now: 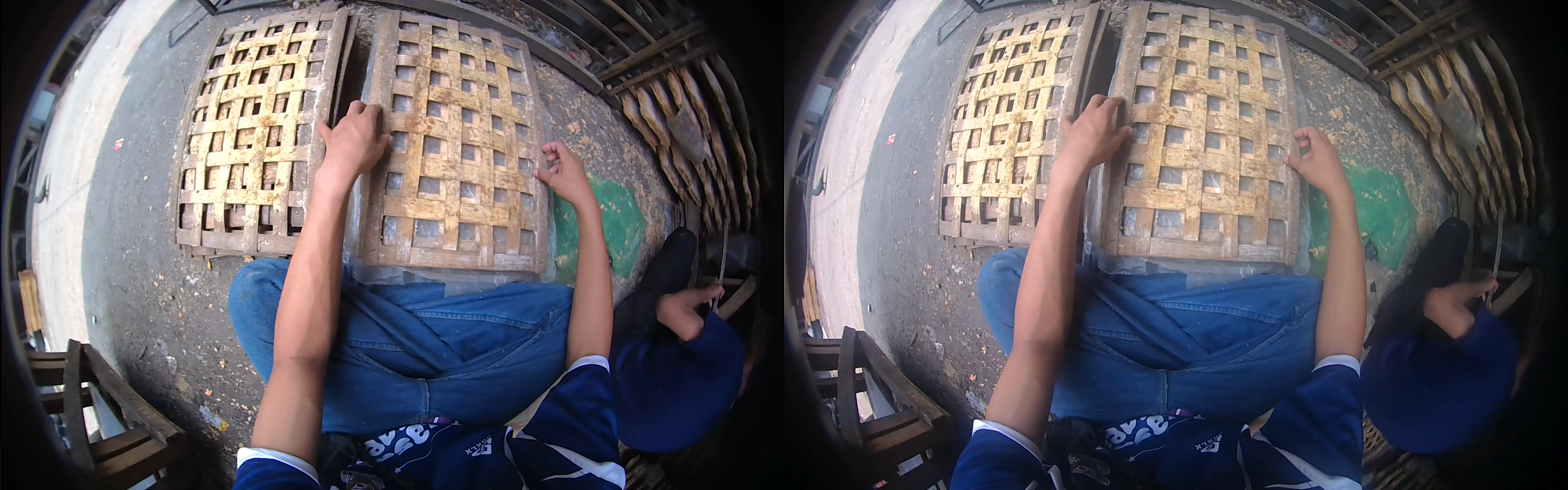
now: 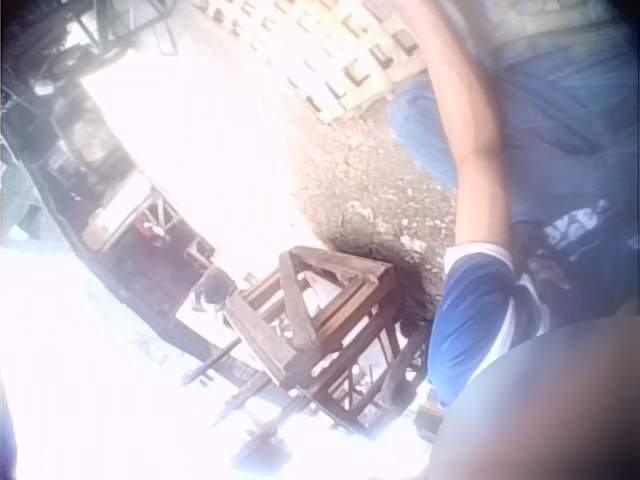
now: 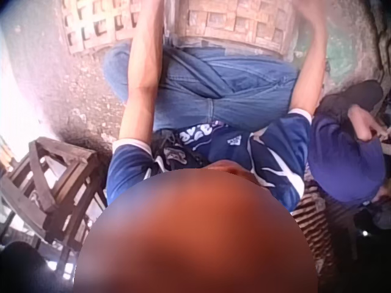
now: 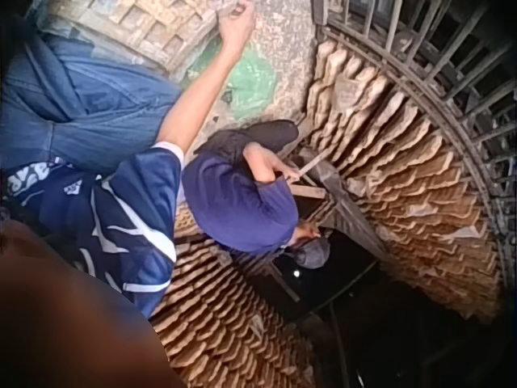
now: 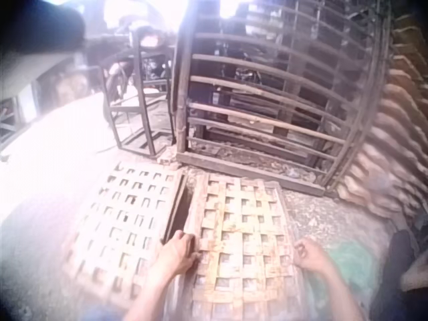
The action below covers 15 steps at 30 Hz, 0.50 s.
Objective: The person sits on the ground and assembles a stack of wooden lattice trays. They place a clear plastic sheet between trays, press down to smooth it, and lift the stack to inspect the alignment. The person handles the trays and plastic sheet by hand.
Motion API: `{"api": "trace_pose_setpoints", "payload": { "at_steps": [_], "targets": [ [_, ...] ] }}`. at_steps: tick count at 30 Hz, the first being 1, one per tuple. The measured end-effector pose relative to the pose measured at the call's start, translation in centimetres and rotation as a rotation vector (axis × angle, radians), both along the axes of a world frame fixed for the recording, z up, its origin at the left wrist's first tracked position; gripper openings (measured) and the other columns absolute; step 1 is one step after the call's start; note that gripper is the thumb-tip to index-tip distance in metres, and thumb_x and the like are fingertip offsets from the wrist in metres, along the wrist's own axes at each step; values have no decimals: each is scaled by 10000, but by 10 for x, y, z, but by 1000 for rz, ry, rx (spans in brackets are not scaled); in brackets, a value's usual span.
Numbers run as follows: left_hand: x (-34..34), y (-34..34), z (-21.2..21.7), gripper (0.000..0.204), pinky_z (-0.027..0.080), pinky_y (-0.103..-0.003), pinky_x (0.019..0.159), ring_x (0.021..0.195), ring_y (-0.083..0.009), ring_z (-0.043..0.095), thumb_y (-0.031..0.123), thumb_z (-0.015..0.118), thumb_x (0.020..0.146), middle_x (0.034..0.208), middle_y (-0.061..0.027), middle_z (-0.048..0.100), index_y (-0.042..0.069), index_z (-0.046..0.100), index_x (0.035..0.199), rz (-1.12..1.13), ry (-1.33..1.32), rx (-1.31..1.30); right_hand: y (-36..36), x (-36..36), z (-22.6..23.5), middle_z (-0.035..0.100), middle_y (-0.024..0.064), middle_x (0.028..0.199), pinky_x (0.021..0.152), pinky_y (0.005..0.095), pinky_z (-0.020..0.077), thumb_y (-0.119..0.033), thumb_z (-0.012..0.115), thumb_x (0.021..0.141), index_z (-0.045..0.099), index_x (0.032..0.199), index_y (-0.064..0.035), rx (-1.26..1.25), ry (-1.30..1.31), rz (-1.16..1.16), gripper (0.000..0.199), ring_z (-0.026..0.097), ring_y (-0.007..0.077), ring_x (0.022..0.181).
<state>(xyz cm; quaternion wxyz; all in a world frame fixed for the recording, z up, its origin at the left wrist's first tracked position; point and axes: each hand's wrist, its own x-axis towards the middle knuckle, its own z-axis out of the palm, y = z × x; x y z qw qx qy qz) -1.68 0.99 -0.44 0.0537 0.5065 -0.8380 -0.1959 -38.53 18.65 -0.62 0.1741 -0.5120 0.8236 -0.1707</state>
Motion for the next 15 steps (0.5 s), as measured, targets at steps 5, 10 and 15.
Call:
{"api": "trace_pose_setpoints", "payload": {
  "at_steps": [5, 10, 15],
  "targets": [
    [0, 0, -2, 604, 215, -705, 1108, 1246, -315, 589, 305, 713, 898, 1438, -104, 505, 129, 494, 1433, -10, 14, -11, -3, -4, -6, 621, 86, 1057, 797, 346, 528, -159, 820, 730, 563, 1223, -73, 50, -79, -85, 563, 622, 205, 847],
    [1, -1, -1, 599, 215, -704, 1108, 1242, -315, 592, 305, 710, 901, 1432, -106, 508, 127, 495, 1430, -6, 11, -10, -3, -8, -13, 615, 101, 1073, 802, 355, 525, -175, 799, 748, 558, 1212, -66, 28, -96, -74, 534, 631, 222, 864],
    [0, 1, -1, 591, 232, -706, 1100, 1230, -314, 598, 311, 712, 899, 1414, -100, 518, 129, 500, 1420, -13, 22, -15, -9, -13, -34, 664, 102, 981, 758, 373, 525, -222, 744, 835, 593, 1152, -54, -114, 106, -134, 389, 644, 246, 802]
  ]
}}
